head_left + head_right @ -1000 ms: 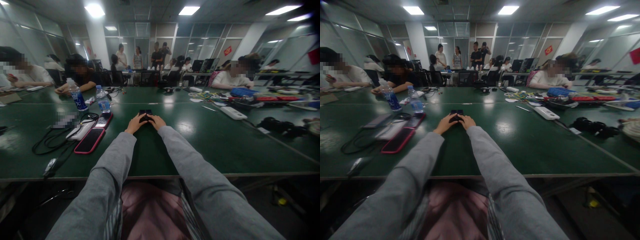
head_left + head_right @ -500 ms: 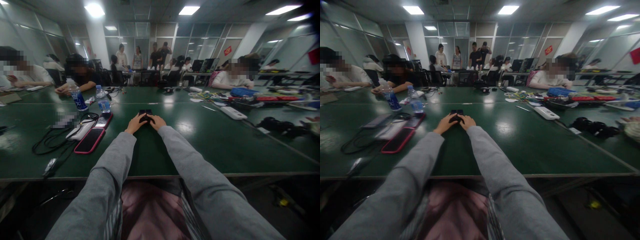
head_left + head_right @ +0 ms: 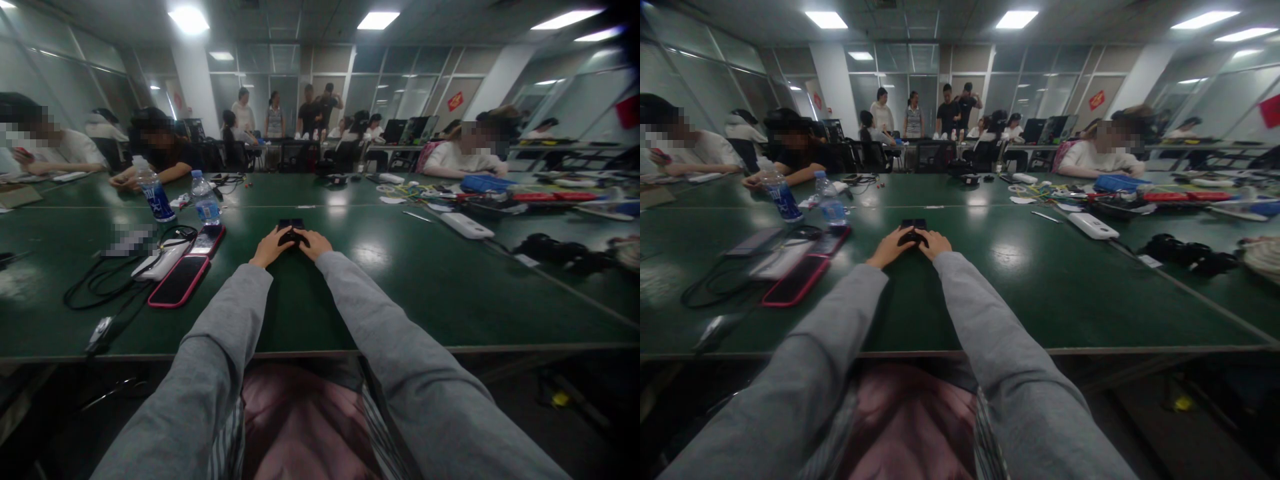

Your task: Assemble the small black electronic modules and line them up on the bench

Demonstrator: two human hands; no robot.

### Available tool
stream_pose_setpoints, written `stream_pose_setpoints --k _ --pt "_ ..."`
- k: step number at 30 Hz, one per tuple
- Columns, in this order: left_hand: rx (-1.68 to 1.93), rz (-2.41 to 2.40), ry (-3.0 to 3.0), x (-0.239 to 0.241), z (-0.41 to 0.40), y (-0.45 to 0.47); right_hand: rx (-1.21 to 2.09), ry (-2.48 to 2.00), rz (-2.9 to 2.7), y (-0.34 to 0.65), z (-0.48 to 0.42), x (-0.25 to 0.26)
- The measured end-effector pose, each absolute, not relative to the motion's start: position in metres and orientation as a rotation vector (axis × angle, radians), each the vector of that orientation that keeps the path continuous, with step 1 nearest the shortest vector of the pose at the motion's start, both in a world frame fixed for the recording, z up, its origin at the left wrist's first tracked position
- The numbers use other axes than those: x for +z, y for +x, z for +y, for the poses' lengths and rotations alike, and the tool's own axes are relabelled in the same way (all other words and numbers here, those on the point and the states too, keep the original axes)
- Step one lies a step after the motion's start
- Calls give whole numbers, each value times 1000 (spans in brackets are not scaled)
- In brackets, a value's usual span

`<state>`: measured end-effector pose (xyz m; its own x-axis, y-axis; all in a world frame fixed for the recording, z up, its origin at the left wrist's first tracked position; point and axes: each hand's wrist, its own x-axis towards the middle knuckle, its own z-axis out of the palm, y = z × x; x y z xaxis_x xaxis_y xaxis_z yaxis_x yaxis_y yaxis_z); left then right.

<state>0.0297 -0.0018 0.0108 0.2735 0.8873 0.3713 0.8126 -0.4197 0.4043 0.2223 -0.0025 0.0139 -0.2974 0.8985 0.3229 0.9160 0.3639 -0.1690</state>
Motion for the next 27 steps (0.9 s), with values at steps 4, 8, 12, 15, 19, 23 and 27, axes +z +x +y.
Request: stream_pose_setpoints --k 4,8,12,15,19,23,27 --pt "840 1616 2385 10 -1 30 -62 -1583 -2256 222 -4 14" --pt "871 1598 2405 8 1 29 -67 -1577 -2259 221 -6 15" --pt "875 1596 2418 6 3 29 -90 -1589 -2271 220 -8 17" --pt "867 1602 2426 5 4 30 -108 -1607 -2270 220 -10 18" --pt "884 1596 2440 4 5 31 -114 -1621 -2265 219 -10 18" --pt "878 1597 2443 4 4 31 -114 -1624 -2259 220 -10 18" --pt "874 1604 2433 6 2 31 -107 -1639 -2260 219 -11 18"
